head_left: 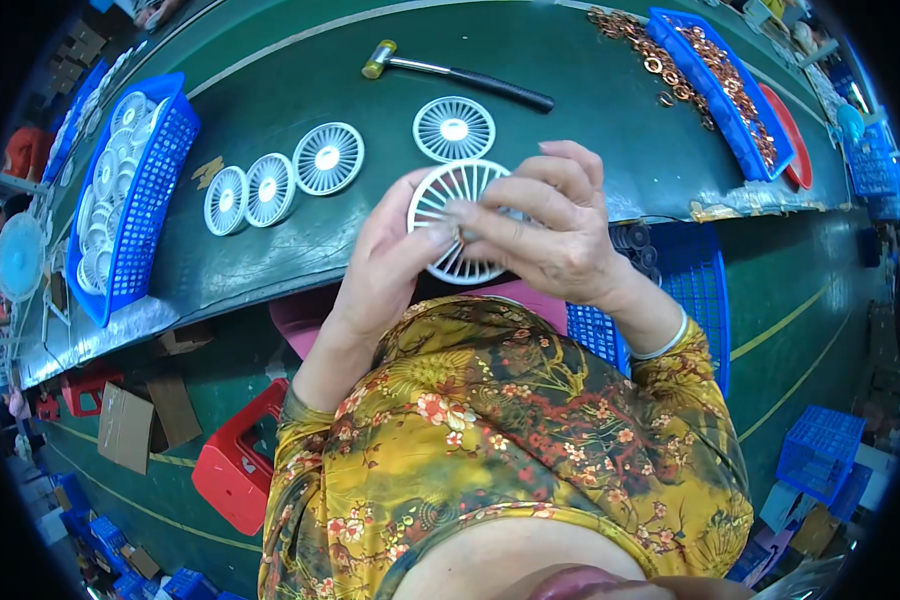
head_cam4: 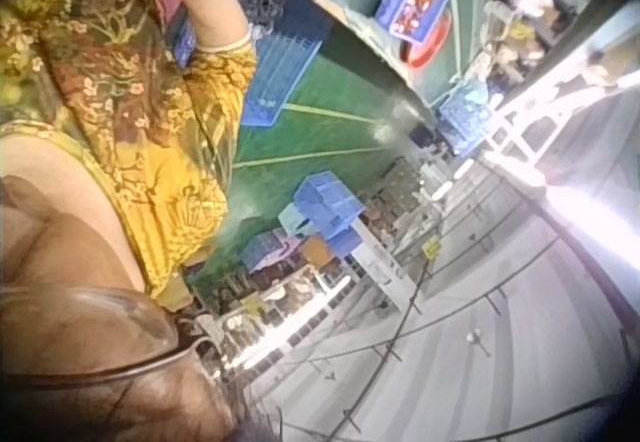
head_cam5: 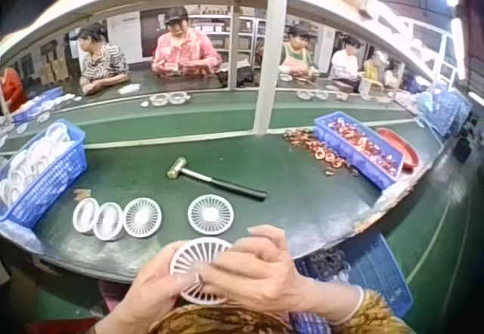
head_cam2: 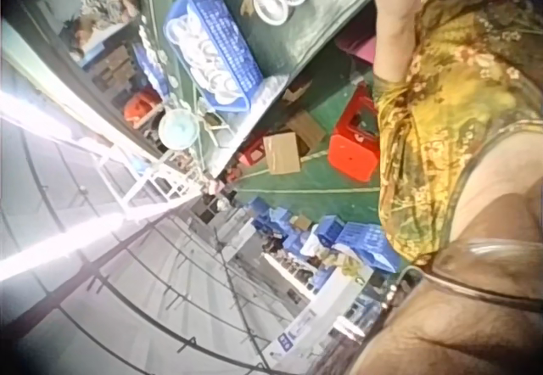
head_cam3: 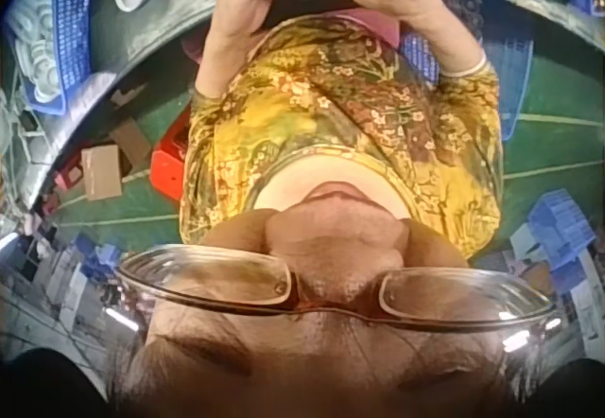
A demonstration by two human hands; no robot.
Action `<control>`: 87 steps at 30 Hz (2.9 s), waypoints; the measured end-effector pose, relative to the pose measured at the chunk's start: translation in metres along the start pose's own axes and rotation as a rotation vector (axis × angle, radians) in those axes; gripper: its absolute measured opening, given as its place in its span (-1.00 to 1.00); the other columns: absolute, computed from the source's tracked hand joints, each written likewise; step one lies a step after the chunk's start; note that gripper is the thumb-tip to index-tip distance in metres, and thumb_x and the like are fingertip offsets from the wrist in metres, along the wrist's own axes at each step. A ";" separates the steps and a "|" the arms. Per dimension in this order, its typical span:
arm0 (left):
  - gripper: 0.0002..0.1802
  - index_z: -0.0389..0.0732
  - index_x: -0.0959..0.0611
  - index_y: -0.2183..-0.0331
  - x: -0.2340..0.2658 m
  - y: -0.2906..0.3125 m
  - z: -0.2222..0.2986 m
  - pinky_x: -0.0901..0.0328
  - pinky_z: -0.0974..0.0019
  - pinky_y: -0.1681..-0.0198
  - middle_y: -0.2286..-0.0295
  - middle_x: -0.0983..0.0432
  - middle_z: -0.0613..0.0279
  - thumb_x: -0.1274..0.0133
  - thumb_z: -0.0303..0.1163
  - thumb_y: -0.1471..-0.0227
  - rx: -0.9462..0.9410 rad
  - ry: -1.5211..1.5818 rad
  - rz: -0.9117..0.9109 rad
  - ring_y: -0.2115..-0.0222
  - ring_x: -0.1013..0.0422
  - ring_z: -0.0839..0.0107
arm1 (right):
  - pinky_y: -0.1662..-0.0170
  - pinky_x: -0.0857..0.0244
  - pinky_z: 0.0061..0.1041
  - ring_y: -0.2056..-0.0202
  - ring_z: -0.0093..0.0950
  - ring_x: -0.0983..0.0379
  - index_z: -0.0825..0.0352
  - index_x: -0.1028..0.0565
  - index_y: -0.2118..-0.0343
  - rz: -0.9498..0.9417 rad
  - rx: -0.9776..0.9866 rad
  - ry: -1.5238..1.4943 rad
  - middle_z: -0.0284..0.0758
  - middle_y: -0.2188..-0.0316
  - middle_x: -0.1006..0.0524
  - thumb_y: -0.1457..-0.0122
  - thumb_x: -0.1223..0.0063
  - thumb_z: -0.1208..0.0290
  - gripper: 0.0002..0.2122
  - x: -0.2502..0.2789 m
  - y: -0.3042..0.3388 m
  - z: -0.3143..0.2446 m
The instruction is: Assembling plastic fan guards by inserting center components and tapping them into place with a mallet.
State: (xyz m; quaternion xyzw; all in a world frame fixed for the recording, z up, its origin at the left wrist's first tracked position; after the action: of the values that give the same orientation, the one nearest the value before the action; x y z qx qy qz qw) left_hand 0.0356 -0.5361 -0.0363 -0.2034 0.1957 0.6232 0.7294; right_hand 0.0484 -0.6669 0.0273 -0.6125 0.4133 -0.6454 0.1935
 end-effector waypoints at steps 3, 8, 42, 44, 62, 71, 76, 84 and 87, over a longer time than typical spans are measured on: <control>-0.47 -0.33 -0.30 -0.03 -0.012 -0.004 -0.008 -0.30 0.41 0.06 0.14 -0.40 0.18 -0.07 -0.41 -0.07 0.029 -0.079 -0.034 0.14 -0.37 0.51 | 0.00 -0.16 -0.32 0.16 -0.46 -0.37 0.11 -0.59 0.30 -0.080 -0.002 -0.081 -0.49 0.18 -0.50 0.11 -0.24 0.25 -0.74 0.006 0.007 0.010; -0.57 -0.30 -0.35 0.02 -0.019 -0.030 -0.024 -0.35 0.40 0.16 0.24 -0.47 0.15 -0.04 -0.42 -0.08 -0.117 -0.387 -0.031 0.23 -0.44 0.49 | -0.02 -0.22 -0.31 0.05 -0.27 -0.36 0.32 -0.54 0.19 -0.096 -0.316 -0.560 -0.23 0.11 -0.46 -0.08 -0.05 0.47 -0.78 0.001 0.027 0.071; -0.72 -0.26 -0.56 0.31 0.358 0.094 0.283 -0.31 -0.03 0.36 0.39 -0.52 -0.08 0.03 -0.27 0.01 -0.227 -2.283 1.499 0.41 -0.43 -0.10 | 0.28 -0.35 -0.58 0.39 -0.60 -0.48 0.38 -0.54 0.31 0.237 -0.779 0.103 -0.28 0.44 -0.58 -0.10 -0.13 0.37 -0.82 0.017 0.089 0.240; -0.76 -0.29 -0.54 0.29 0.291 0.101 0.266 -0.32 0.15 0.32 0.44 -0.51 -0.01 -0.01 -0.32 -0.04 -0.853 -1.978 1.509 0.40 -0.48 0.16 | 0.35 -0.31 -0.66 0.47 -0.68 -0.42 0.38 -0.55 0.30 0.164 -0.867 -0.095 -0.36 0.49 -0.56 -0.10 -0.13 0.42 -0.84 -0.009 0.064 0.204; -0.42 -0.36 -0.32 -0.06 0.028 -0.014 0.008 -0.12 0.37 -0.08 0.07 -0.36 0.13 0.16 -0.08 -0.21 -0.289 -0.356 0.141 0.04 -0.29 0.42 | 0.44 -0.29 -0.45 0.48 -0.37 -0.43 0.32 -0.50 0.48 0.222 -0.366 -0.272 -0.32 0.49 -0.50 0.14 -0.26 0.55 -0.85 -0.044 -0.014 0.026; -0.53 -0.31 -0.47 0.15 0.048 -0.012 0.003 -0.27 0.40 0.14 0.26 -0.45 0.21 0.34 -0.11 -0.28 -0.361 -0.271 0.365 0.27 -0.38 0.50 | 0.49 -0.25 -0.48 0.53 -0.42 -0.41 0.27 -0.49 0.57 0.240 -0.253 -0.193 -0.40 0.56 -0.49 0.21 -0.31 0.50 -0.83 -0.035 -0.020 0.012; -0.61 -0.29 -0.43 0.14 0.036 -0.006 0.022 -0.26 0.44 0.24 0.34 -0.43 0.24 0.25 -0.15 -0.26 -0.446 -0.502 0.444 0.33 -0.32 0.57 | 0.44 -0.26 -0.41 0.49 -0.34 -0.38 0.30 -0.46 0.53 0.123 -0.242 -0.137 -0.33 0.55 -0.45 0.13 -0.22 0.53 -0.87 -0.054 -0.031 0.010; -0.57 -0.25 -0.26 0.03 0.037 -0.002 -0.002 -0.32 -0.02 0.40 0.46 -0.47 -0.24 0.10 -0.35 -0.06 -0.411 -0.663 0.572 0.36 -0.42 -0.21 | 0.40 -0.19 -0.24 0.46 -0.17 -0.33 0.34 -0.48 0.43 -0.006 -0.496 -0.078 -0.20 0.54 -0.39 -0.11 0.07 0.52 -0.92 -0.085 -0.004 0.026; -0.71 -0.25 -0.27 0.15 0.028 -0.009 -0.009 -0.26 0.26 0.48 0.58 -0.37 0.07 0.13 -0.43 -0.06 -0.527 -0.573 0.510 0.57 -0.36 0.37 | 0.20 -0.23 -0.31 0.28 -0.28 -0.39 0.44 -0.46 0.36 0.130 -0.568 -0.142 -0.19 0.38 -0.46 -0.18 0.03 0.48 -0.88 -0.076 0.008 0.031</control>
State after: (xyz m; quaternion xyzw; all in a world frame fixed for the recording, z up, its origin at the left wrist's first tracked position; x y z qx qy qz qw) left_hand 0.0481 -0.5188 -0.0581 -0.1468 -0.1352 0.8423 0.5008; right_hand 0.0892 -0.6233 -0.0297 -0.6580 0.6010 -0.4459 0.0838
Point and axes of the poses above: each hand's wrist, its own y-axis away from the middle knuckle, its own x-axis out of the back of the hand, z = x × y, the point moved 7 cm from there along -y, towards the middle knuckle
